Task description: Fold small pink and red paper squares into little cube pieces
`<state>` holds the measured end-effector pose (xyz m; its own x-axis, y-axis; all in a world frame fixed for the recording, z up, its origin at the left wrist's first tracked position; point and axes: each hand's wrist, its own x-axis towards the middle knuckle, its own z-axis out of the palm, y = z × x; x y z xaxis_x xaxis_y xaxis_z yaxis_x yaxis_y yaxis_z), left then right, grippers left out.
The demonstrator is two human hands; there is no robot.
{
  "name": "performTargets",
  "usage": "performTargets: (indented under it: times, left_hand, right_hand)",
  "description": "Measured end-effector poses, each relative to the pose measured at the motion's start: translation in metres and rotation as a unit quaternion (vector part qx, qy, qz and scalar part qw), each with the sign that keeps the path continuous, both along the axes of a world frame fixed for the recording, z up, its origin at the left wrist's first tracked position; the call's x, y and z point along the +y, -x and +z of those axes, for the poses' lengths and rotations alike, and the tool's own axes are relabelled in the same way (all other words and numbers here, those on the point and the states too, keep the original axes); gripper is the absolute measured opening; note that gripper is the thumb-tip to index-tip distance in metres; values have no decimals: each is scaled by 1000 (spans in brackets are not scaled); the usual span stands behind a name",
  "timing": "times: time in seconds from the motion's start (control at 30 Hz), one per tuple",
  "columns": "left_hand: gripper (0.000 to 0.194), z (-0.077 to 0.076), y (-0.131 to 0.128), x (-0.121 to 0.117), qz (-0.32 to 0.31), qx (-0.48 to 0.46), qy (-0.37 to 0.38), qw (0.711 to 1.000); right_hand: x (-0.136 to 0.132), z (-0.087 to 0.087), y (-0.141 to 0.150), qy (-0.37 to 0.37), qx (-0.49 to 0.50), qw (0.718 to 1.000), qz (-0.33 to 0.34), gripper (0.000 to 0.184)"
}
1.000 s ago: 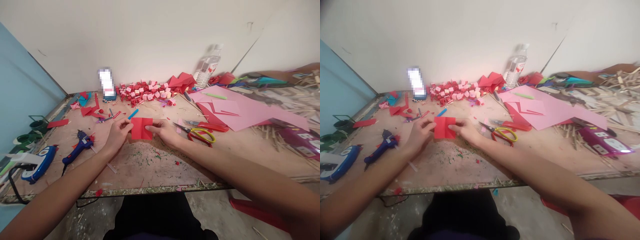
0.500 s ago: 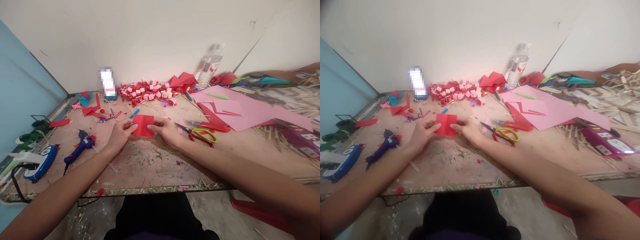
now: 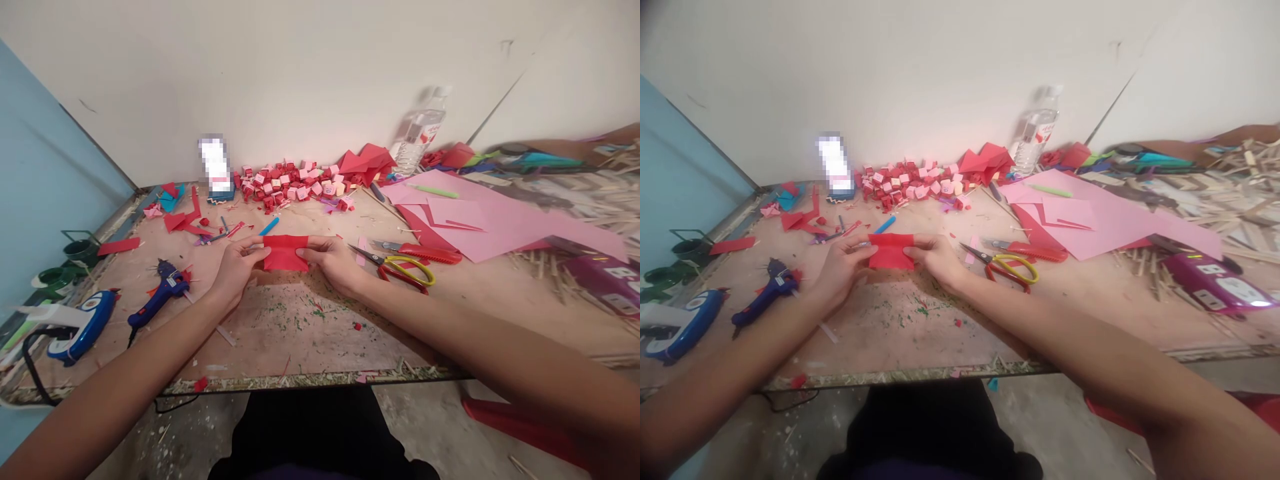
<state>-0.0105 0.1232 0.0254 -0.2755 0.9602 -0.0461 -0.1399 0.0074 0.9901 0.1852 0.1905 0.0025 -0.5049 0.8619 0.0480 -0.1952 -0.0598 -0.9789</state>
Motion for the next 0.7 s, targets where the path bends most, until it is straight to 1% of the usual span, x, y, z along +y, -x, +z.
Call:
performTargets:
  times: [0.13, 0.27, 0.37, 0.47, 0.53, 0.63, 0.7]
  left_hand:
    - [32, 2, 0, 1, 10, -16, -8, 1000]
    - [28, 3, 3, 0, -7, -23, -14, 1000]
    - [31, 3, 6, -2, -28, -23, -12, 999]
    - [37, 2, 6, -3, -24, 13, -26, 999]
    - [36, -1, 5, -2, -7, 52, -50, 997]
    - [34, -4, 5, 1, 16, 103, -97, 990]
    - [40, -6, 5, 2, 23, 126, -118, 985]
  right_hand:
    - [2, -2, 0, -2, -5, 1000, -7, 22]
    - [4, -2, 1, 3, -10, 1000, -16, 25]
    - [4, -2, 1, 11, -8, 1000, -18, 26]
    - [3, -1, 0, 27, -4, 1000, -14, 27]
    - [1, 0, -1, 33, 2, 999, -5, 25]
    - [-1, 3, -4, 37, 15, 999, 18, 15]
    - [-2, 4, -4, 36, 10, 999, 27, 8]
